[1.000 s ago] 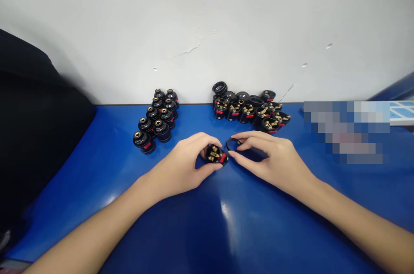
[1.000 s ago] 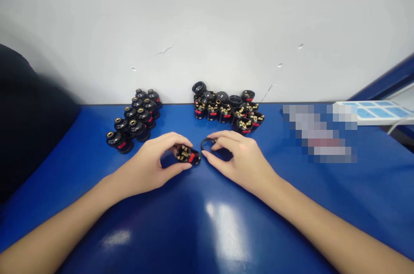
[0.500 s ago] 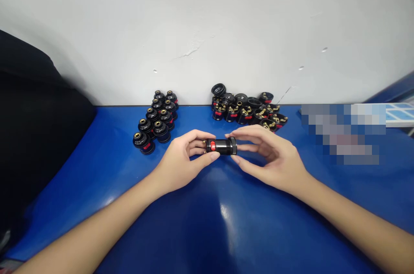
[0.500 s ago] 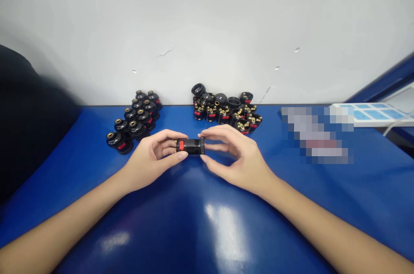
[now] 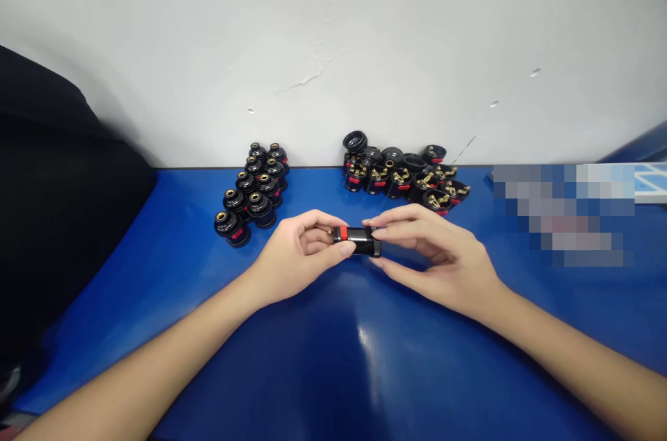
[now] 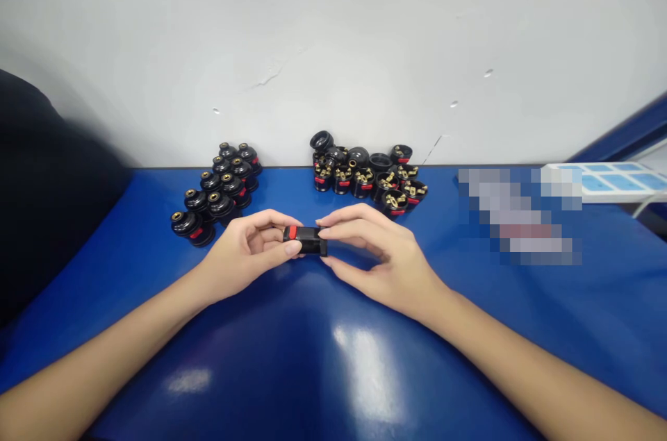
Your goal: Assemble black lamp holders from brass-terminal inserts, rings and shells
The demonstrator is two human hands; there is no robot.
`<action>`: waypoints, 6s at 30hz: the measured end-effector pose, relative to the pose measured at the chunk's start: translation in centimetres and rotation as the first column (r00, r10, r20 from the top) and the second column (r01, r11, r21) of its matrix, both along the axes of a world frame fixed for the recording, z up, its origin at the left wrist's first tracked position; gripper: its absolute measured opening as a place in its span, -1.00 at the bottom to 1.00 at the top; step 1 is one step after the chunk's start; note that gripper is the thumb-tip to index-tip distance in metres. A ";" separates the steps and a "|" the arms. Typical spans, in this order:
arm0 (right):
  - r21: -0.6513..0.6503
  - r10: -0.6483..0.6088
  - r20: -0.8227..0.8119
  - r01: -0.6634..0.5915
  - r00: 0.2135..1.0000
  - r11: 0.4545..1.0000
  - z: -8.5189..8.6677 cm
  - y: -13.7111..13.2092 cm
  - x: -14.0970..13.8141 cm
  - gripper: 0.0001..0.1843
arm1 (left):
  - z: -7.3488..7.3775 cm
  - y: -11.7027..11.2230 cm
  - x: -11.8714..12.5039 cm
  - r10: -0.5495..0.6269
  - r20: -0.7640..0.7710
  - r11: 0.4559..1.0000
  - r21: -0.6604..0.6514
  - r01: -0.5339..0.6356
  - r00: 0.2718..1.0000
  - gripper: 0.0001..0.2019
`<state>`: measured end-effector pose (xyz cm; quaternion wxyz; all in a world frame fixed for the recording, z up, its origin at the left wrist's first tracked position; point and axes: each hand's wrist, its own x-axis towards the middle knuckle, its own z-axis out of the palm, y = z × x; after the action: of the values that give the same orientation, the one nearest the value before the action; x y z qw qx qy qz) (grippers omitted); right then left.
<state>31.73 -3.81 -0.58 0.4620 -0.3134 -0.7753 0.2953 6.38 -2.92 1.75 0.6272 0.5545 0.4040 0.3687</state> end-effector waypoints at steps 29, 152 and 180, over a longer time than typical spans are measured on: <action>-0.580 0.033 -0.161 -0.121 0.986 0.806 0.7 -0.2 -1.0 -0.59 | -0.8 0.7 -1.6 0.124 -0.366 0.443 0.852 0.279 0.922 -0.76; -0.285 0.133 -0.104 -0.158 0.986 0.946 0.0 -0.3 -0.7 -0.65 | -0.1 0.1 -1.4 -0.025 -0.520 0.840 0.452 0.300 0.854 -0.47; -0.260 0.110 -0.059 -0.121 0.992 0.958 0.3 -0.3 -0.6 -0.67 | -0.9 0.4 -1.2 -0.019 -0.472 0.837 0.475 0.272 0.881 -0.26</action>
<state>31.15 -4.10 -0.33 0.4152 -0.3196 -0.7359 0.4289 5.14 -2.49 0.88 0.3668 0.8046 0.3758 0.2771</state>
